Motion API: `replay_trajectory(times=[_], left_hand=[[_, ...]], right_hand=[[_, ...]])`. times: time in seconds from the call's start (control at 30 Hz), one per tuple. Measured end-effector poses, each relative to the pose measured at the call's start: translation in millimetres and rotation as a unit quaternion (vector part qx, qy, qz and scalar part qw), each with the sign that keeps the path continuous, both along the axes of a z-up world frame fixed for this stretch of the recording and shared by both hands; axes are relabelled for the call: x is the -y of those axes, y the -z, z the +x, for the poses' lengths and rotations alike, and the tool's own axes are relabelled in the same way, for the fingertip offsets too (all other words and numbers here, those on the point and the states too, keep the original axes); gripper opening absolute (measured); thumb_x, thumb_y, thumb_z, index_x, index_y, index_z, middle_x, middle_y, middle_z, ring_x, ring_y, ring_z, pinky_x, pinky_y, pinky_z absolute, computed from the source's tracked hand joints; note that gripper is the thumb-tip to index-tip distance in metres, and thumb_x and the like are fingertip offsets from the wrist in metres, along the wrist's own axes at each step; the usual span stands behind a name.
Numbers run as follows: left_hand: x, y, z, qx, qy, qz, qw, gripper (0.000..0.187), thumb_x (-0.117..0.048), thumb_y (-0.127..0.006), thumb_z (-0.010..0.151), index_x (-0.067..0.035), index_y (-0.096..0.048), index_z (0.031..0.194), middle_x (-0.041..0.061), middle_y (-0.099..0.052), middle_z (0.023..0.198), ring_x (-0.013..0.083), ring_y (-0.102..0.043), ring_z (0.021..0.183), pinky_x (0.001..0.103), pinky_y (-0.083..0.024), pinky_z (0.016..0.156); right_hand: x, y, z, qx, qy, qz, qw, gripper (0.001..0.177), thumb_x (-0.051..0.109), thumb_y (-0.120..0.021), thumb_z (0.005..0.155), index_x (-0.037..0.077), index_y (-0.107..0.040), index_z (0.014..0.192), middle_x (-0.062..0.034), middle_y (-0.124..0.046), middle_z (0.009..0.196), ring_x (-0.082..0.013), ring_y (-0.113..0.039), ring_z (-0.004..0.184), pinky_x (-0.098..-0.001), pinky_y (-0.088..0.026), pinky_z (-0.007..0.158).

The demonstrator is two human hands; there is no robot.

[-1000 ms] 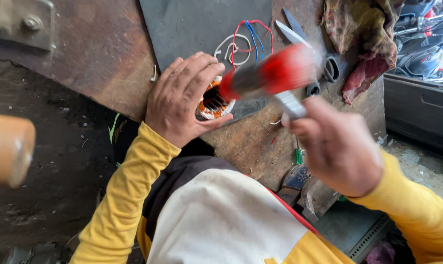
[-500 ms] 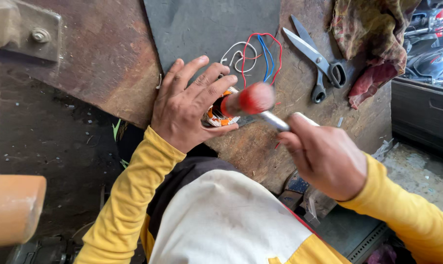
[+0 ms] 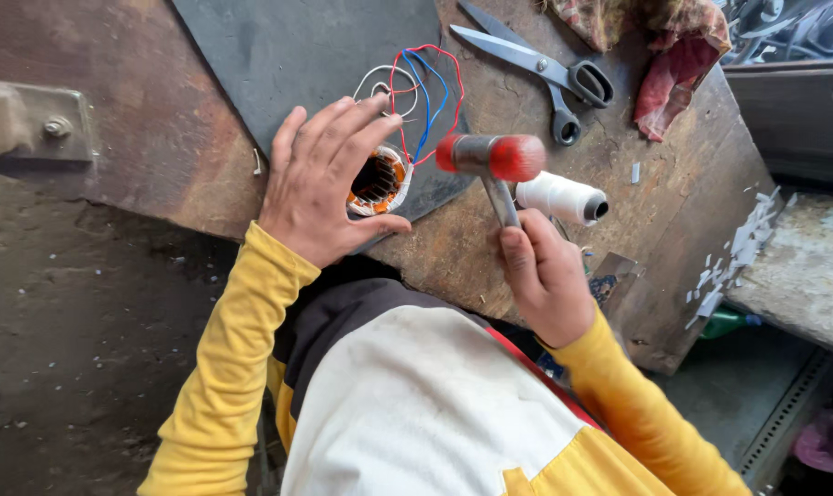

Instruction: The person works on a cylindrical electrical component, likely a motor stator, on a workbench. They use a rubber mallet to tap the component and a screwdriver to adjust internal parts and wires. The person also uses a metal rod to push or align elements inside the component.

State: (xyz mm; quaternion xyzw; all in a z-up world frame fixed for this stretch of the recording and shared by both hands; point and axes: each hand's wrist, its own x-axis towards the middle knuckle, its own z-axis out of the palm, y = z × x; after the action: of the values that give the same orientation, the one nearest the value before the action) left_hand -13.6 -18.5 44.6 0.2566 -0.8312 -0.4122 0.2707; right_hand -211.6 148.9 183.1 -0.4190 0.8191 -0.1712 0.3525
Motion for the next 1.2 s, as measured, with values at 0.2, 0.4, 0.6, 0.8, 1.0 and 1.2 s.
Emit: replay_trajectory(times=[0.2, 0.4, 0.6, 0.8, 1.0, 1.2], left_hand=[[11, -2, -3, -0.014, 0.05, -0.021, 0.998, 0.077, -0.056, -0.088, 0.077, -0.015, -0.059, 0.136, 0.004, -0.059, 0.14, 0.0285, -0.052, 0.137, 0.055, -0.029, 0.122], [13, -8, -14, -0.055, 0.06, -0.038, 0.996, 0.073, -0.051, -0.092, 0.077, -0.01, -0.061, 0.128, 0.009, -0.063, 0.13, 0.0316, -0.056, 0.127, 0.048, -0.039, 0.116], [1, -14, -6, -0.056, 0.034, -0.072, 0.995, 0.1, -0.051, -0.093, 0.069, 0.0, -0.046, 0.141, 0.022, -0.052, 0.141, 0.0423, -0.049, 0.132, 0.05, -0.038, 0.114], [-21, -5, 4, -0.022, -0.012, -0.083, 0.996, 0.114, -0.049, -0.101, 0.07, -0.002, -0.04, 0.154, 0.018, -0.052, 0.151, 0.0391, -0.05, 0.138, 0.047, -0.04, 0.12], [-11, -16, 6, -0.014, 0.166, -0.135, 0.977, 0.106, -0.027, -0.097, 0.067, -0.009, -0.043, 0.156, 0.012, -0.051, 0.157, 0.0328, -0.051, 0.141, 0.045, -0.043, 0.121], [12, -3, 1, -0.081, 0.206, 0.021, 0.975, 0.104, -0.034, -0.094, 0.078, -0.007, -0.033, 0.159, 0.015, -0.039, 0.162, 0.0325, -0.042, 0.151, 0.042, -0.041, 0.127]], right_hand=[[-18, 86, 25, -0.19, 0.038, -0.2, 0.96, 0.032, 0.007, -0.054, 0.105, -0.002, -0.054, 0.136, -0.0211, -0.063, 0.113, -0.035, -0.065, 0.098, -0.04, -0.053, 0.085], [-6, 114, 9, -0.337, 0.068, -0.172, 0.923, 0.04, 0.005, -0.063, 0.098, 0.001, -0.056, 0.138, -0.0177, -0.062, 0.106, -0.0373, -0.059, 0.099, -0.047, -0.05, 0.089], [-28, 109, 25, -0.298, 0.096, -0.167, 0.935, 0.043, 0.007, -0.062, 0.099, 0.003, -0.052, 0.141, -0.0175, -0.061, 0.107, -0.0364, -0.061, 0.099, -0.043, -0.051, 0.086], [-75, 69, 39, 0.375, 0.319, -0.242, 0.836, 0.039, 0.021, -0.05, 0.112, 0.005, -0.049, 0.148, 0.0049, -0.043, 0.077, -0.0041, -0.037, 0.056, -0.02, -0.031, 0.048], [-105, 24, 48, 0.282, 0.159, -0.159, 0.933, 0.058, 0.015, -0.052, 0.109, 0.009, -0.033, 0.164, 0.0034, -0.048, 0.081, -0.0031, -0.04, 0.064, -0.0181, -0.036, 0.056], [-59, 17, 74, 0.046, 0.051, -0.123, 0.99, 0.058, 0.002, -0.058, 0.102, 0.003, -0.04, 0.157, -0.0174, -0.063, 0.109, -0.0222, -0.061, 0.081, -0.0274, -0.051, 0.078]])
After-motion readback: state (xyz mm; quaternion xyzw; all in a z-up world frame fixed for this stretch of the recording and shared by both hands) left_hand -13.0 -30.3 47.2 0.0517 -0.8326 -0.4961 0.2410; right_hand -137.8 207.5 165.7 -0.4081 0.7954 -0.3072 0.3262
